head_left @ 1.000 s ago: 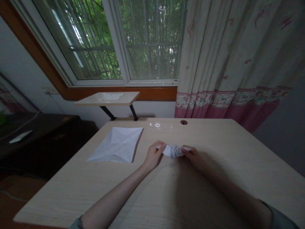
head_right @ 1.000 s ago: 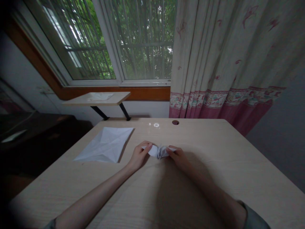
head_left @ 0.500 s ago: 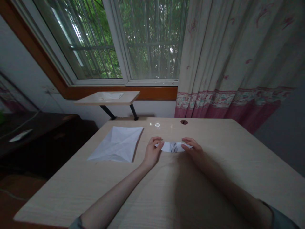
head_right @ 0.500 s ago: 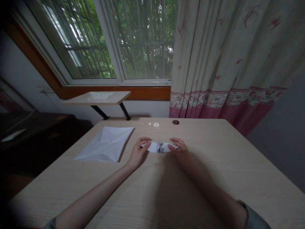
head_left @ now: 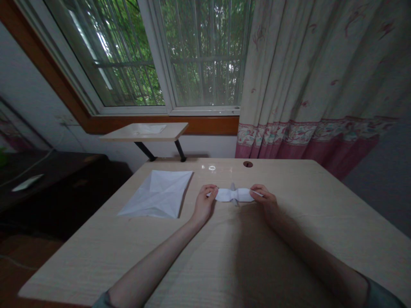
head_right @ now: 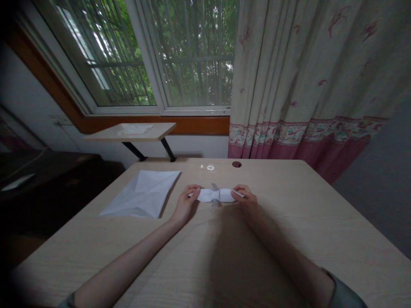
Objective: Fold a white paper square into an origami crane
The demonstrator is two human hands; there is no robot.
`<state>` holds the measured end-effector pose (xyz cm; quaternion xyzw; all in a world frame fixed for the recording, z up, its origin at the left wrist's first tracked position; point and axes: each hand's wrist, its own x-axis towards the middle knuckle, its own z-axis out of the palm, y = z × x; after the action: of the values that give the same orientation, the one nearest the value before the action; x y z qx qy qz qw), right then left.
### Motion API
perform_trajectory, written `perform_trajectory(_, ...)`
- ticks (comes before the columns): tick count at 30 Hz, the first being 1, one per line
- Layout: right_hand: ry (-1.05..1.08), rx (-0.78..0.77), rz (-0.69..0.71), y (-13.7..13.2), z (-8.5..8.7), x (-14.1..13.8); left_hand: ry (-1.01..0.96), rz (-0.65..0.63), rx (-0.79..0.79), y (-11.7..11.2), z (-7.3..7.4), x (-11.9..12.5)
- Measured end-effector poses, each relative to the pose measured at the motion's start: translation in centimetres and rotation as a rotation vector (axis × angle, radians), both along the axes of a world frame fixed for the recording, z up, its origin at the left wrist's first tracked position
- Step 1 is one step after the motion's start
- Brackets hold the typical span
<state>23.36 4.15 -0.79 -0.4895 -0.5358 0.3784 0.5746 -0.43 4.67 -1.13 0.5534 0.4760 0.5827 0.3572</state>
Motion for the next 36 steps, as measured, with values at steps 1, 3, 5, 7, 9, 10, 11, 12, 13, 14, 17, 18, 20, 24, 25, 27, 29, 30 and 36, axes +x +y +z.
perform_trajectory(1, 0.002, -0.003, 0.0, 0.0, 0.0, 0.0, -0.003, -0.001, 0.001, 0.0, 0.0, 0.0)
perform_trajectory(3, 0.013, -0.01, 0.002, 0.0, 0.1, 0.0, -0.006, 0.0, 0.001, 0.0, 0.0, 0.0)
perform_trajectory(5, 0.031, -0.014, -0.001, 0.0, 0.1, 0.0, -0.006, 0.002, 0.0, 0.0, 0.0, 0.1)
perform_trajectory(7, 0.022, -0.01, -0.002, 0.0, 0.1, 0.1, 0.0, 0.003, -0.001, 0.0, -0.1, 0.1)
perform_trajectory(9, -0.015, -0.002, -0.001, 0.1, 0.1, 0.1, 0.011, 0.003, -0.001, 0.0, 0.0, 0.1)
perform_trajectory(10, -0.035, 0.003, 0.002, 0.1, 0.1, 0.1, 0.017, 0.006, 0.001, 0.0, 0.0, 0.1)
perform_trajectory(11, -0.053, 0.005, 0.004, 0.2, 0.0, 0.1, 0.021, 0.009, 0.004, -0.1, 0.0, 0.1)
perform_trajectory(12, -0.066, 0.007, 0.006, 0.3, -0.1, 0.1, 0.032, 0.012, 0.009, -0.2, 0.1, 0.0)
perform_trajectory(13, -0.072, 0.006, 0.006, 0.3, -0.2, 0.1, 0.054, 0.014, 0.014, -0.3, 0.2, 0.0)
perform_trajectory(14, -0.079, 0.006, 0.005, 0.4, -0.4, 0.0, 0.087, 0.015, 0.018, -0.4, 0.3, 0.0)
perform_trajectory(17, -0.097, 0.009, -0.003, 0.6, -0.8, -0.1, 0.213, 0.018, 0.019, -0.8, 0.5, 0.1)
perform_trajectory(18, -0.103, 0.013, -0.004, 0.6, -0.9, 0.0, 0.248, 0.023, 0.023, -0.9, 0.6, 0.1)
perform_trajectory(20, -0.116, 0.022, -0.004, 0.6, -1.1, 0.0, 0.297, 0.052, 0.061, -1.2, 0.9, 0.2)
perform_trajectory(24, -0.157, 0.038, 0.023, 0.6, -1.4, 0.2, 0.433, 0.118, 0.245, -2.0, 1.5, 0.3)
perform_trajectory(25, -0.167, 0.04, 0.029, 0.6, -1.4, 0.3, 0.474, 0.109, 0.285, -2.3, 1.7, 0.4)
perform_trajectory(27, -0.179, 0.041, 0.033, 0.6, -1.5, 0.3, 0.576, 0.05, 0.345, -2.8, 2.0, 0.5)
perform_trajectory(29, -0.184, 0.045, 0.036, 0.6, -1.4, 0.3, 0.677, -0.007, 0.385, -3.2, 2.2, 0.7)
perform_trajectory(30, -0.186, 0.049, 0.041, 0.6, -1.4, 0.2, 0.722, -0.021, 0.396, -3.3, 2.4, 0.8)
perform_trajectory(36, -0.193, 0.073, 0.121, 0.2, -0.7, -0.1, 0.839, 0.025, 0.411, -3.5, 2.6, 1.0)
